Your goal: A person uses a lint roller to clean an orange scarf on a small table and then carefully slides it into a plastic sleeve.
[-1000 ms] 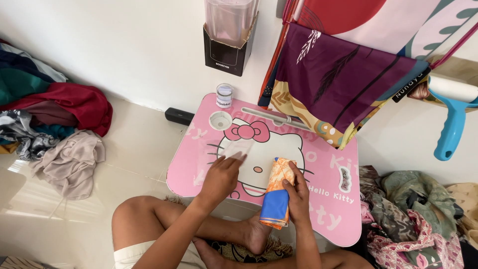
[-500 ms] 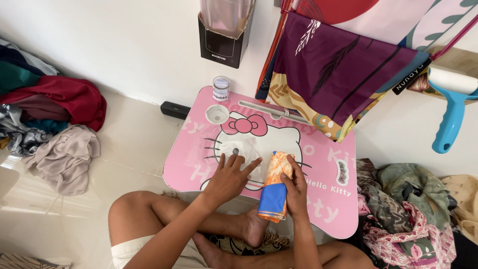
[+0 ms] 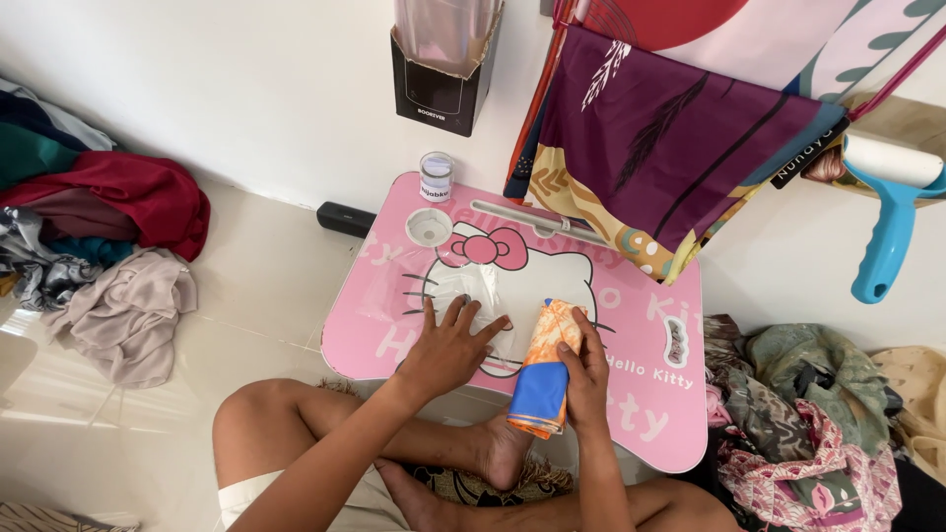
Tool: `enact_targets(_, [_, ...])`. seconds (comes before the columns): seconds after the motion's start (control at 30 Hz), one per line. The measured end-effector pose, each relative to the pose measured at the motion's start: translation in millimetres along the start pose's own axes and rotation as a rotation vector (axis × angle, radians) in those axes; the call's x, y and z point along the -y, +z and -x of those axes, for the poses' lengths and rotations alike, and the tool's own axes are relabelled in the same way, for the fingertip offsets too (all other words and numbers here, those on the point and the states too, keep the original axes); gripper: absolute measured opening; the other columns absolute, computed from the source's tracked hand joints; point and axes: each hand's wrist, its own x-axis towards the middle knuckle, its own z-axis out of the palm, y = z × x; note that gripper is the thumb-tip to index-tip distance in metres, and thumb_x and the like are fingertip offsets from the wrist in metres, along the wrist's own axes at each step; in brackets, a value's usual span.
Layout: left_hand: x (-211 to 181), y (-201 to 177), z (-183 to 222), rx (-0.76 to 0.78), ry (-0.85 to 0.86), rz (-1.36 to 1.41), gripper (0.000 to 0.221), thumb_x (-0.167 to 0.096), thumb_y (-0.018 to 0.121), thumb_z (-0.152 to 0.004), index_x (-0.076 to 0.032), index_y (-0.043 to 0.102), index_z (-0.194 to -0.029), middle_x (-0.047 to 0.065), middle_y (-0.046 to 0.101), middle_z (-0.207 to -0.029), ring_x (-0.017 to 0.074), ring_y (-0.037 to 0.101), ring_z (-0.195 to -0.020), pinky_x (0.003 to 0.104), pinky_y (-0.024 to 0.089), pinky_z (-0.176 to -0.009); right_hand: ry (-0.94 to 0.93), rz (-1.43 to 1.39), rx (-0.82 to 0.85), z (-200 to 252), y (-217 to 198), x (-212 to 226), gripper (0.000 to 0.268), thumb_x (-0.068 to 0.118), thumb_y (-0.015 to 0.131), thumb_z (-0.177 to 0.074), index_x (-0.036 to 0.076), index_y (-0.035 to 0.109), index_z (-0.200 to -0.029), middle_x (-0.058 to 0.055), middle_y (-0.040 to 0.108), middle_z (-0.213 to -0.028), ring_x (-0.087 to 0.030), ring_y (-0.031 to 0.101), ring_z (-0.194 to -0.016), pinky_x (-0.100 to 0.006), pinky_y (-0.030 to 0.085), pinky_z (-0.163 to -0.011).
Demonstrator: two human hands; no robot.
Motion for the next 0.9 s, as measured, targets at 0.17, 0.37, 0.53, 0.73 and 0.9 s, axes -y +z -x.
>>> enact_targets(0.17, [1,-8,-3,0.009,0.069,-0.053,0.045,-0.03,0.047,-0.104,-0.022,0.055,-0.148,0.016,0.035,-0.162,0.0387,0.022,-0.155,0.076,0.015,-0.117,0.006,0.005,0.002,2,5,8,0.059,0.008,0.056,-0.099,0.01,0.045,-0.157,-0.02,0.035,-0.165,-0.034,0.026,-0.156,-0.05,0.025,-0.124])
enact_targets(0.37, [11,17,-17,0.074,0.174,0.023,0.058,-0.023,0.055,-0.096,-0.015,0.045,-0.153,0.015,0.039,-0.158,0.0364,0.031,-0.152,0.072,0.014,-0.121,0.011,0.004,0.005,-2,-2,-3,0.061,0.007,0.056,-0.098,0.011,0.044,-0.158,-0.02,0.037,-0.164,-0.033,0.029,-0.154,-0.049,0.027,-0.123])
enact_targets(0.53, [14,21,-20,0.088,0.173,0.048,0.057,-0.025,0.055,-0.096,-0.016,0.047,-0.152,0.014,0.037,-0.158,0.036,0.029,-0.153,0.069,0.013,-0.123,0.017,-0.008,-0.004,-1,2,2,0.06,0.007,0.056,-0.098,0.011,0.045,-0.157,-0.019,0.038,-0.163,-0.032,0.031,-0.154,-0.048,0.028,-0.123])
enact_targets(0.73, [21,45,-28,-0.052,0.237,0.029,0.045,-0.023,0.049,-0.102,-0.012,0.056,-0.145,0.013,0.045,-0.154,0.0368,0.036,-0.151,0.066,0.018,-0.123,-0.046,0.022,-0.072,-2,-1,-12,0.059,0.008,0.056,-0.1,0.013,0.045,-0.157,-0.017,0.028,-0.169,-0.033,0.01,-0.159,-0.049,0.017,-0.127])
enact_targets(0.9, [27,67,-40,-0.294,0.254,0.052,0.029,-0.018,0.058,-0.102,-0.016,0.069,-0.13,0.01,0.067,-0.137,0.0343,0.058,-0.134,0.061,0.032,-0.119,-0.057,0.019,-0.118,-2,-3,-9,0.059,0.005,0.054,-0.1,0.014,0.042,-0.158,-0.016,0.028,-0.169,-0.032,0.007,-0.16,-0.05,0.015,-0.127])
